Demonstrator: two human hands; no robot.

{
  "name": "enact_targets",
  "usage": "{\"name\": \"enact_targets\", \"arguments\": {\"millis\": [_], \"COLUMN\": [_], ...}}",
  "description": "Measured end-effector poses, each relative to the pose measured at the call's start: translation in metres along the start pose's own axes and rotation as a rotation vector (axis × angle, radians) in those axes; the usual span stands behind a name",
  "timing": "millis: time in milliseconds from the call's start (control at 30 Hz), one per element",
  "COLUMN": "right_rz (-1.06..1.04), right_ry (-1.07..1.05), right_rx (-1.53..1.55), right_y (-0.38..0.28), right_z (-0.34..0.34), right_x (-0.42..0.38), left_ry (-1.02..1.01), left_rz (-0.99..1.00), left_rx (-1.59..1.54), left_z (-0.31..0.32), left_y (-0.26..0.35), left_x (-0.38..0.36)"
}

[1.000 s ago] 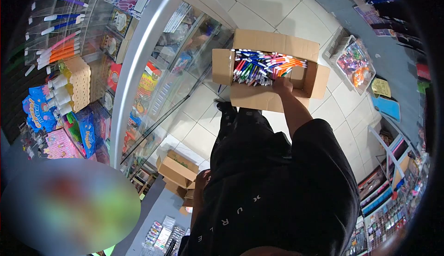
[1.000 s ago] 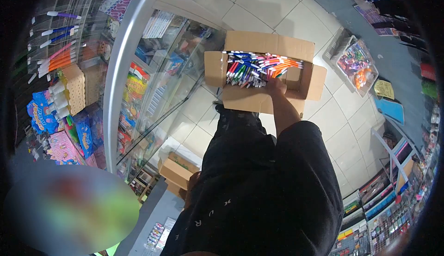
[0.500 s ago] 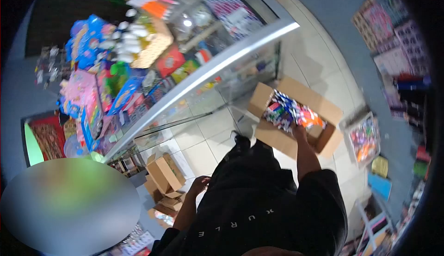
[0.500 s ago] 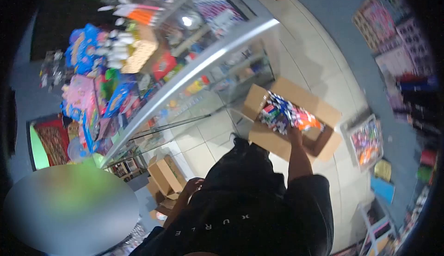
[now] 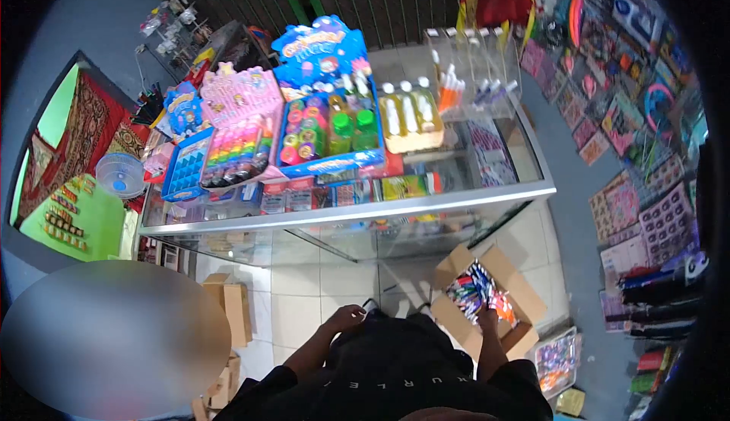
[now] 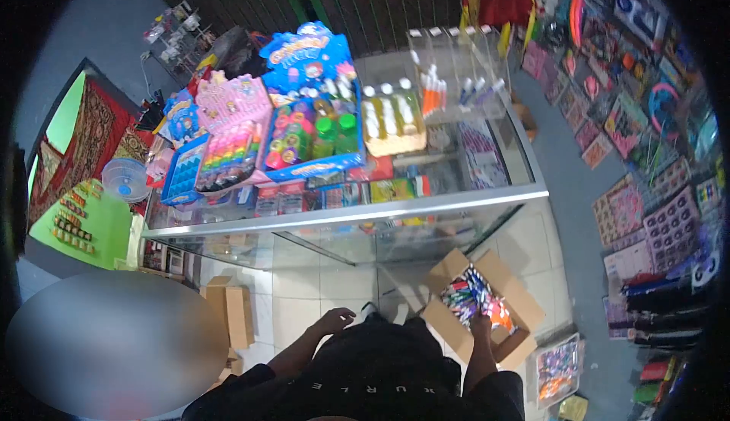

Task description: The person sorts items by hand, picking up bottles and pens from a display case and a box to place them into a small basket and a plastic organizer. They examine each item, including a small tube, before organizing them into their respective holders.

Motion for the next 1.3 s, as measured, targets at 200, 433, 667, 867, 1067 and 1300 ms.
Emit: {"name": "enact_targets", "arguments": {"millis": [200, 433, 667, 867, 1067, 1300], "right_rz": [-0.186, -0.498, -0.426, -0.496, -0.631, -0.485], "right_ry": [0.026, -0.366, -0.595, -0.581, -0.552, -0.623], "right_rx": [0.201, 0.21, 0.416, 0.679, 0.731, 0.73], "right_y": [-0.161, -0.386, -0.548, -0.602, -0.653, -0.657], "right_z": [-0.044, -0.011, 0.006, 0.026, 0.003, -0.005], "right_x": [-0.017, -0.052, -0.108, -0.097, -0.109, -0.126], "left_ry": [0.01, 0.373, 0.08, -0.096, -0.374, -0.073], "left_rz": [0.179, 0.658, 0.476, 0.573, 0.62, 0.681], "left_rx": [-0.109, 0.291, 0.38, -0.585, -0.691, -1.075], "left_z": [-0.056, -0.114, -0.157, -0.167, -0.199, -0.242], "left_y": [0.094, 0.148, 0.141, 0.107, 0.144, 0.166], "left_x": [0.01, -0.006, -0.036, -0.04, -0.083, -0.09]}}
Point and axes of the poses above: each hand's wrist, its own x-axis towards the middle knuckle, its own z-axis out of the palm, y = z × x, the point moved 6 cm from there along x, towards the middle knuckle, and after that the axes turned 11 degrees about -y, right-handed, at the moved point
